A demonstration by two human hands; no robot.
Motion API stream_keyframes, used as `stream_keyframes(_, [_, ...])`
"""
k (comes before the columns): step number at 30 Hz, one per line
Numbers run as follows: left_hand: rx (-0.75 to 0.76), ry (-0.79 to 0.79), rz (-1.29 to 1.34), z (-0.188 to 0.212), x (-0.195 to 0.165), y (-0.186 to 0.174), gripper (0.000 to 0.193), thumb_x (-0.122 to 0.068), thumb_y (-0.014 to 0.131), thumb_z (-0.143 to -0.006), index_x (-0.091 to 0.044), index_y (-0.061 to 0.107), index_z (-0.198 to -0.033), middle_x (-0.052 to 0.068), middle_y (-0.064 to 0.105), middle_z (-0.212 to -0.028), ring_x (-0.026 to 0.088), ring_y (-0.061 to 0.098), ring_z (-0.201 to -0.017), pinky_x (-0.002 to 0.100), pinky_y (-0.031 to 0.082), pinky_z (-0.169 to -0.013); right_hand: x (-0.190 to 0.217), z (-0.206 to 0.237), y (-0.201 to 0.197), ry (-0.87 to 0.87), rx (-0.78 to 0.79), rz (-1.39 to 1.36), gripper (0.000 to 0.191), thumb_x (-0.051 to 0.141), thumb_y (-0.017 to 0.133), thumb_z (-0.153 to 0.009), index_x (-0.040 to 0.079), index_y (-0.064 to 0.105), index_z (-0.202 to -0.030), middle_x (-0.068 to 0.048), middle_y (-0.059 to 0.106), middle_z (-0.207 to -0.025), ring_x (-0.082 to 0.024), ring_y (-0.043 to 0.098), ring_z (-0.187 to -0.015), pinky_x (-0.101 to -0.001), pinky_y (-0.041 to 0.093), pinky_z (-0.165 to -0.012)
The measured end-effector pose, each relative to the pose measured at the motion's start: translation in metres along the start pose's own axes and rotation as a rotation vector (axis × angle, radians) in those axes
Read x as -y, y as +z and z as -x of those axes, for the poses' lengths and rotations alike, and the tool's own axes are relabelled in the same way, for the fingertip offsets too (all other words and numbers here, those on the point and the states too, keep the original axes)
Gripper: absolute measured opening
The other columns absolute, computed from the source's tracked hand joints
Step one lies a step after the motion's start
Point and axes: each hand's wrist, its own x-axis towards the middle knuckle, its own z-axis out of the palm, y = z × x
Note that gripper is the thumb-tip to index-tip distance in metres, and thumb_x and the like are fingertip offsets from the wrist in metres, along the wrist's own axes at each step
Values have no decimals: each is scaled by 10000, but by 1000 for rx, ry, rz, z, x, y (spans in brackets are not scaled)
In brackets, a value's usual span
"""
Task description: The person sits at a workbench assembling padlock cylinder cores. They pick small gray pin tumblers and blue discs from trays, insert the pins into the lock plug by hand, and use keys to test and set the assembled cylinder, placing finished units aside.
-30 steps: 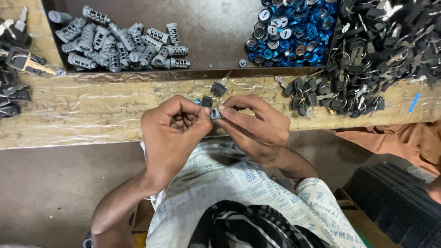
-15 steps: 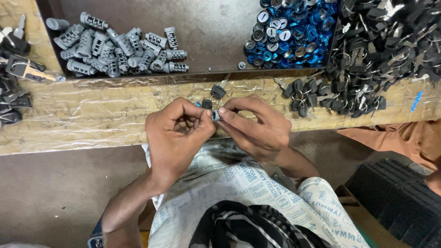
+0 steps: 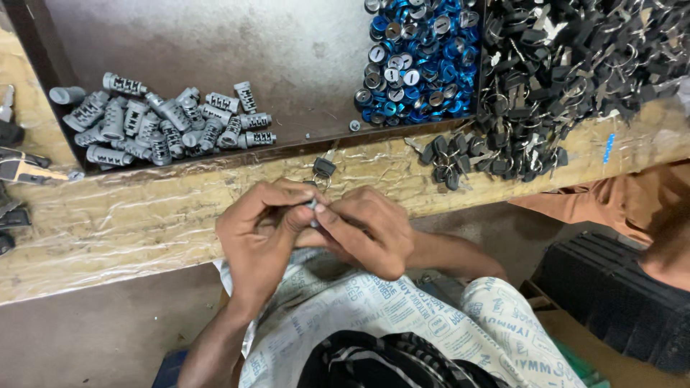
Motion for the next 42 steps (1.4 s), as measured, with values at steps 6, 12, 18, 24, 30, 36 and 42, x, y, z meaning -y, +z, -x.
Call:
stream_keyframes(6, [-274,103,-241,9,20,-18,82,48,670,-1039,63,666,-1119,177,724,-1064,177,678,-929,261,558,-823,-83,-48,-43,296,223,285,109,119,785,-1059,25,759,-1109,-119,712,-992,-190,703,-787,-295,552,-658])
stream_keyframes(12, [-363,209,-193,4,15,-33,122,79,637,-1078,82,623,-1199,193,709,-1130,184,703,-1009,282,578,-931,-145,-65,-42,345,463,588,150,164,818,-985,33,743,-987,-137,676,-931,-328,661,-820,-432,515,-696])
stream_keyframes(18, [-421,176,-209,-1,20,-32,119,97,631,-1032,87,641,-1150,191,736,-1044,187,727,-948,270,596,-808,-108,-84,-27,377,640,478,69,35,720,-997,13,712,-1061,-150,637,-1006,-339,641,-960,-436,521,-816])
stream_keyframes(24, [-377,196,-201,-2,19,-33,134,96,630,-1045,103,628,-1179,196,727,-1063,193,718,-997,283,572,-901,-100,-84,-4,275,529,458,230,-44,688,-916,-6,689,-1143,-123,653,-1052,-303,657,-956,-392,555,-807])
stream_keyframes(30, [-456,260,-115,-2,21,-31,112,55,650,-1057,87,616,-1158,180,722,-1042,192,720,-967,281,579,-880,-94,-84,-17,358,465,409,286,40,758,-984,-1,669,-1253,-129,657,-1060,-297,651,-920,-400,540,-761])
stream_keyframes(36, [-322,254,-135,-9,25,-37,121,100,653,-1012,69,667,-1129,156,745,-982,159,718,-886,271,588,-778,-92,-86,2,267,537,396,150,19,757,-1027,16,665,-1147,-131,624,-993,-317,632,-910,-423,527,-759])
stream_keyframes(42, [-190,404,-267,-5,17,-15,73,56,745,-902,3,758,-950,116,771,-943,130,728,-824,272,585,-716,-8,-46,-15,346,369,121,91,-12,799,-893,-4,711,-914,-138,688,-831,-272,654,-692,-360,496,-618])
